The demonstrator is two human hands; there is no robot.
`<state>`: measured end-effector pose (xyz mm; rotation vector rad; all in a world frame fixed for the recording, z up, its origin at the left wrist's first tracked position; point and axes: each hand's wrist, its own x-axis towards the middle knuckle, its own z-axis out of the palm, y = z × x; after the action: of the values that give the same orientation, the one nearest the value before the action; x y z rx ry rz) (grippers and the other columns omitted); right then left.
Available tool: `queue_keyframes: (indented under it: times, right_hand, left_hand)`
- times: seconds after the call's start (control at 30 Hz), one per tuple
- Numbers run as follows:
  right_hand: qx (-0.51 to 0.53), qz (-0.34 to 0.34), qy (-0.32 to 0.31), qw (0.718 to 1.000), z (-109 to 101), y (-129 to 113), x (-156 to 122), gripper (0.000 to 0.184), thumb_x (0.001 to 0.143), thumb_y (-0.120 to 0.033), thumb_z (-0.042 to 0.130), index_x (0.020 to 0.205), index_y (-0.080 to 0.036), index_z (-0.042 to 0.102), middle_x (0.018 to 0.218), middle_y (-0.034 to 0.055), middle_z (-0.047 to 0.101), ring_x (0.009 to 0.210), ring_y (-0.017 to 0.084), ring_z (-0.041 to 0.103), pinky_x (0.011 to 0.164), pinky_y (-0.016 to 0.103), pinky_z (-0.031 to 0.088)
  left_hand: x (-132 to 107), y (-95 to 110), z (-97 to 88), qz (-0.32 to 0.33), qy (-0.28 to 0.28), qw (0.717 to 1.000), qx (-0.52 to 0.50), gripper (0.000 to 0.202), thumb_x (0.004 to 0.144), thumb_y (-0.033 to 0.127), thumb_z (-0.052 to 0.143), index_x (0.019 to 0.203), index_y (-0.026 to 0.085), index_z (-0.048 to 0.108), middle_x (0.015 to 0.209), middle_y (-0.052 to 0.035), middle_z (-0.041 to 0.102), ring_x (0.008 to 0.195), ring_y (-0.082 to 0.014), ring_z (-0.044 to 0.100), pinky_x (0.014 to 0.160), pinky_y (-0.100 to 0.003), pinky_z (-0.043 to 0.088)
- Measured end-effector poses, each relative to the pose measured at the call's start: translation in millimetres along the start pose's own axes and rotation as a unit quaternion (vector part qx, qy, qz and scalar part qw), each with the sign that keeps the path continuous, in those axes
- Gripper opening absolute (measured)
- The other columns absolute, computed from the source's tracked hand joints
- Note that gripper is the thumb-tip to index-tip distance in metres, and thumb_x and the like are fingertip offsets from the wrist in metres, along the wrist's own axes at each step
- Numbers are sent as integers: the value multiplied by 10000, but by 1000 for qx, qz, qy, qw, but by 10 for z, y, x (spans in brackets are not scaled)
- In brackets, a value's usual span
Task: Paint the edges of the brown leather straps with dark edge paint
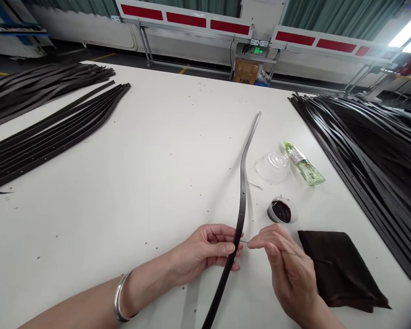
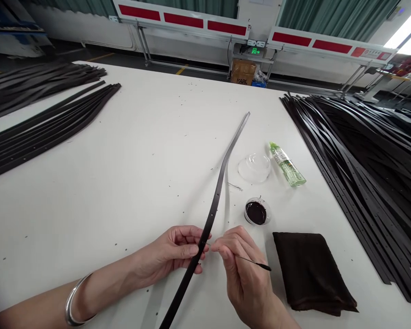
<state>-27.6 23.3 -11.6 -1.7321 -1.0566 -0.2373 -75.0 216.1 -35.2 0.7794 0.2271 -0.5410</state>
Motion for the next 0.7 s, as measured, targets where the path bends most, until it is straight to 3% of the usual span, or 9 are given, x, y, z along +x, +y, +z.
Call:
queue_keyframes:
  times: [0.33, 0.7]
  right_hand:
    - [-9, -12, -9, 1000, 23, 7, 25, 328, 899, 77, 386, 1059, -143, 568, 861, 57, 650, 806, 170, 557, 714, 329, 457]
    - [-18, -19, -14, 1000, 52, 8, 35, 289, 940, 16, 393, 1073, -163, 576, 806, 55, 655, 771, 190, 607, 705, 348, 491]
  left_hand:
    - [6, 19, 22, 2, 10, 1000, 1, 190, 791, 133, 743, 970, 115, 681, 869, -73, 682, 755, -129, 613, 747, -342, 592]
    - [10, 22, 38, 4, 0, 1000, 7, 168, 802, 144, 733, 963, 132, 689, 853, -57, 648, 785, -141, 597, 747, -340, 593]
